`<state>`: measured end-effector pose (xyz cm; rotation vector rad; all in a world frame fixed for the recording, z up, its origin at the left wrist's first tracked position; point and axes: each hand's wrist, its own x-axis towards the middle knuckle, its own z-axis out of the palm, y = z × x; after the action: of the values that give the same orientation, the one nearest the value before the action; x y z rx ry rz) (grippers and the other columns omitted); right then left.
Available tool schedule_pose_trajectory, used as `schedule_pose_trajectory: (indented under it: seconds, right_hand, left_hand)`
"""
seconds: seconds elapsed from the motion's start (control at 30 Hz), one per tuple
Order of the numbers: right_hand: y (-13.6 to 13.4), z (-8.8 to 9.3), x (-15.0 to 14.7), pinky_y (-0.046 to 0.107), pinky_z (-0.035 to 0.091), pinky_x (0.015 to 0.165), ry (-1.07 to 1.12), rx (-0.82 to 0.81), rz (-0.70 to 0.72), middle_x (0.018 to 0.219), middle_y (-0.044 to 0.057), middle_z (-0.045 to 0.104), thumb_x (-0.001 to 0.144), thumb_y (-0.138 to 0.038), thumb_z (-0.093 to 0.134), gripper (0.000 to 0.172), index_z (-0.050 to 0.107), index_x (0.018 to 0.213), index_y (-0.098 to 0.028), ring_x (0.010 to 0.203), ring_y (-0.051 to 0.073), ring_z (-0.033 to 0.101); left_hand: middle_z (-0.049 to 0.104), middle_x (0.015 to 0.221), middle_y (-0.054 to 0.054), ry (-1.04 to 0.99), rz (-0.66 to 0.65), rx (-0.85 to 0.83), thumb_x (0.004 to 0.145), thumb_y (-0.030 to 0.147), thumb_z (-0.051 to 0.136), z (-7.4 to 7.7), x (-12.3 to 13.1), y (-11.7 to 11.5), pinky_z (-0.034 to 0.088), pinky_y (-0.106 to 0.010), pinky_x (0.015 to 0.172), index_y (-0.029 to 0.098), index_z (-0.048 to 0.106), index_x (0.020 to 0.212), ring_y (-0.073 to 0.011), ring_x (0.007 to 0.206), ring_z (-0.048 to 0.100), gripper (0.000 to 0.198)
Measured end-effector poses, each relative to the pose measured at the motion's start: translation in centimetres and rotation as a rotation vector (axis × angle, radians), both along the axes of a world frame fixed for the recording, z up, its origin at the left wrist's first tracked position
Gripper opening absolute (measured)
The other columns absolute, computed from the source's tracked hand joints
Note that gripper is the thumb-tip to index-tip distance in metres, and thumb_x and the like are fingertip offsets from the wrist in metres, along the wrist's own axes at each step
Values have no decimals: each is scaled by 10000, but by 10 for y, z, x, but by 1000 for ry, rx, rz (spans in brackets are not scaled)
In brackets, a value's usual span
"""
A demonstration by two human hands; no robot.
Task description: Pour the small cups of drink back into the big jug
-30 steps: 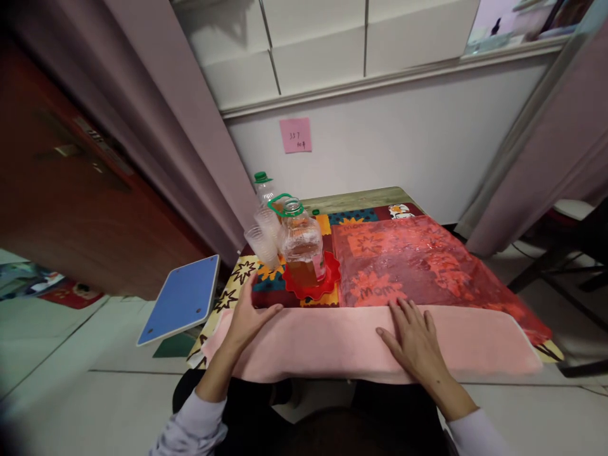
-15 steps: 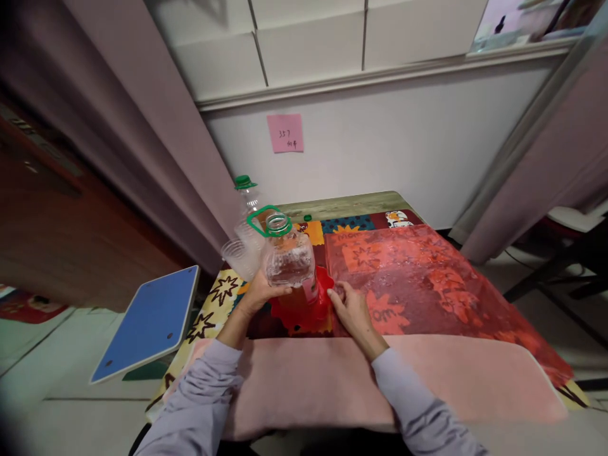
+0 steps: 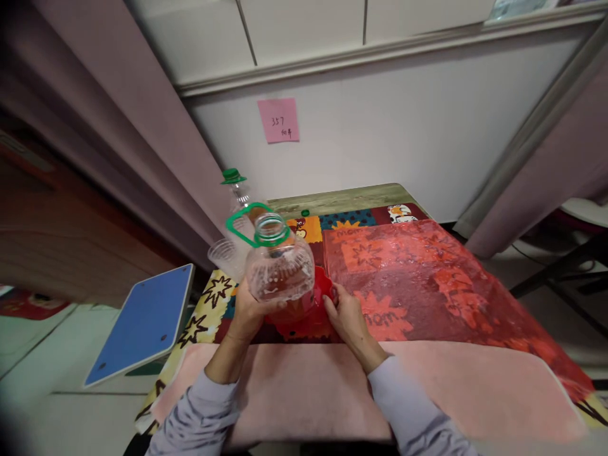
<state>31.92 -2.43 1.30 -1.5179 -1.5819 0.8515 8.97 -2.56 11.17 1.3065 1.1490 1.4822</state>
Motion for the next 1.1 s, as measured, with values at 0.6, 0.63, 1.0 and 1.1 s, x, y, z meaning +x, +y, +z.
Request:
schedule_pose_trajectory:
  seconds: [0.6,0.63,1.0,1.1]
  right_hand:
    - [0,15,12,305,370,596,-32,82,-59,580,17,631,850,-485,517,270,558,689,-272,538,181,553]
    - [0,16,13,306,368,599,-39,86,-69,579,17,628,847,-486,516,273,555,683,-272,539,180,550]
    - [2,8,18,319,379,598,-88,38,-42,615,41,681,865,-618,582,378,609,747,-260,561,215,605]
    - [1,3,20,326,385,608,-106,41,-29,641,52,707,867,-587,554,357,641,782,-252,574,225,622]
  left_hand:
    - [762,1197,-63,105,730,52,519,418,1038,-15,-91,-100,607,-428,1036,219,636,1296,-256,1071,750,897]
    - [758,1168,-55,110,759,50,515,423,1037,-17,-92,-99,607,-418,1016,218,638,1273,-249,1050,745,881]
    - [761,1107,-56,78,745,66,465,473,1042,-26,-84,-88,614,-405,948,215,638,1187,-250,997,742,867]
    - [780,1133,-79,-2,628,57,448,502,1051,-28,-92,-84,620,-439,978,211,634,1208,-277,1023,761,914]
